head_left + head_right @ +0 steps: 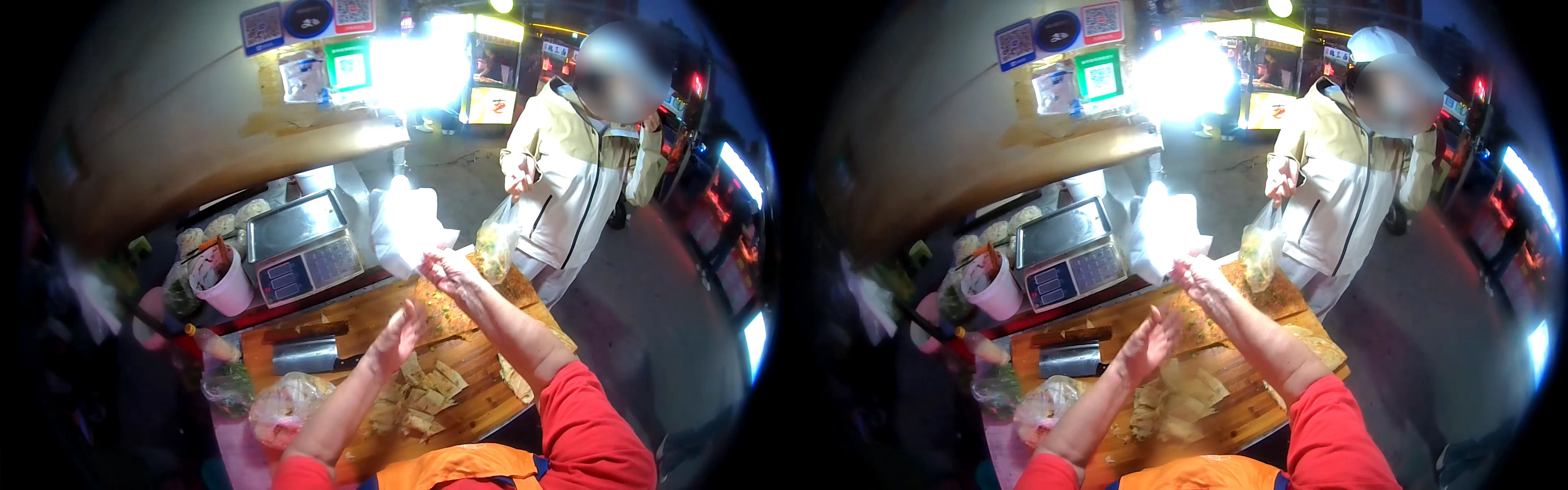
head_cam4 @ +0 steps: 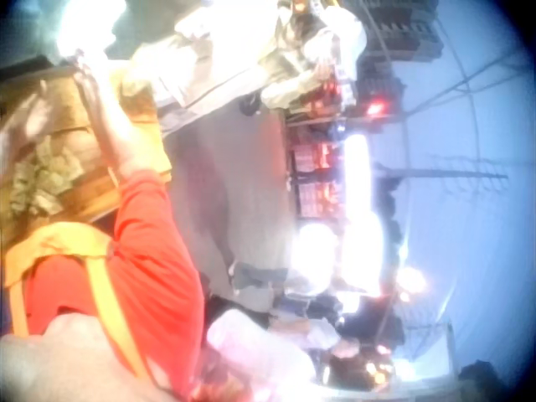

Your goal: The person cuts flatbread into smaller pieces using a cleaver on a wooden cutting board, places the pieces into plastic bags, weighs them on a digital scale, and hands the packaged food to customers at a street food stall.

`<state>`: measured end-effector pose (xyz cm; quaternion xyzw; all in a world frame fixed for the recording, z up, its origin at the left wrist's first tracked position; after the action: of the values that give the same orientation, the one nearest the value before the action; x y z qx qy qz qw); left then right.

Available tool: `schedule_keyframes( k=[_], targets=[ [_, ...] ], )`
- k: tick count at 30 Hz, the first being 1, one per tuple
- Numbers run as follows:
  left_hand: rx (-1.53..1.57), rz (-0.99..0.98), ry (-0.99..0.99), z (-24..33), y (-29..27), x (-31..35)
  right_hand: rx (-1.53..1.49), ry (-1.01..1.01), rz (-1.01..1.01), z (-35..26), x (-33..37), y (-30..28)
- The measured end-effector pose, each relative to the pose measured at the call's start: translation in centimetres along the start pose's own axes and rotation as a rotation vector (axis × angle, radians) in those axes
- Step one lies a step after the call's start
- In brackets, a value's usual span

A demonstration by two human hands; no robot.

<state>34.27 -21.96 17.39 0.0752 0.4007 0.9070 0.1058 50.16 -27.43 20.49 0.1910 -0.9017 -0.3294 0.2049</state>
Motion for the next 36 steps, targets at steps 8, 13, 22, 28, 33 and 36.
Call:
schedule_keyframes(
  k=[8, 13, 22, 28, 33, 36],
  targets=[
    [0.343, 0.346, 0.552, 8.7, -6.5, -8.3, 0.513, 0.342, -0.084, 0.9, 7.1, -0.7],
    [0.156, 0.420, 0.598, 10.0, -4.1, -6.3, 1.035, -0.612, -0.226, -8.4, 7.8, 5.3],
    [0.338, 0.225, 0.428, 10.4, -0.3, -5.6, 1.256, -0.857, -0.382, -4.8, 1.0, 10.7],
    [0.083, 0.469, 0.465, 9.3, -1.5, -5.3, 1.093, -0.673, -0.519, -5.4, -1.0, 9.9],
    [0.057, 0.803, 0.457, 8.7, -5.6, -4.8, 1.064, -0.620, -0.452, -6.8, -1.4, 8.8],
    [-0.090, 1.098, 0.526, 9.1, -10.1, -1.8, 1.055, -0.614, -0.405, -7.6, -1.7, 8.3]
  ],
)
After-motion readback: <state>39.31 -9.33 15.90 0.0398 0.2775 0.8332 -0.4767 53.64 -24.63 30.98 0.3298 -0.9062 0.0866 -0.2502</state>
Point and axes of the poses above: each hand's wrist, its own x-axis away from the middle knuckle, its own y-axis out of the palm, z = x × y, the point moved 10 cm from there along -x, towards the middle knuckle, and after that the axes turned 2 degrees about y, right-handed, at the moved point
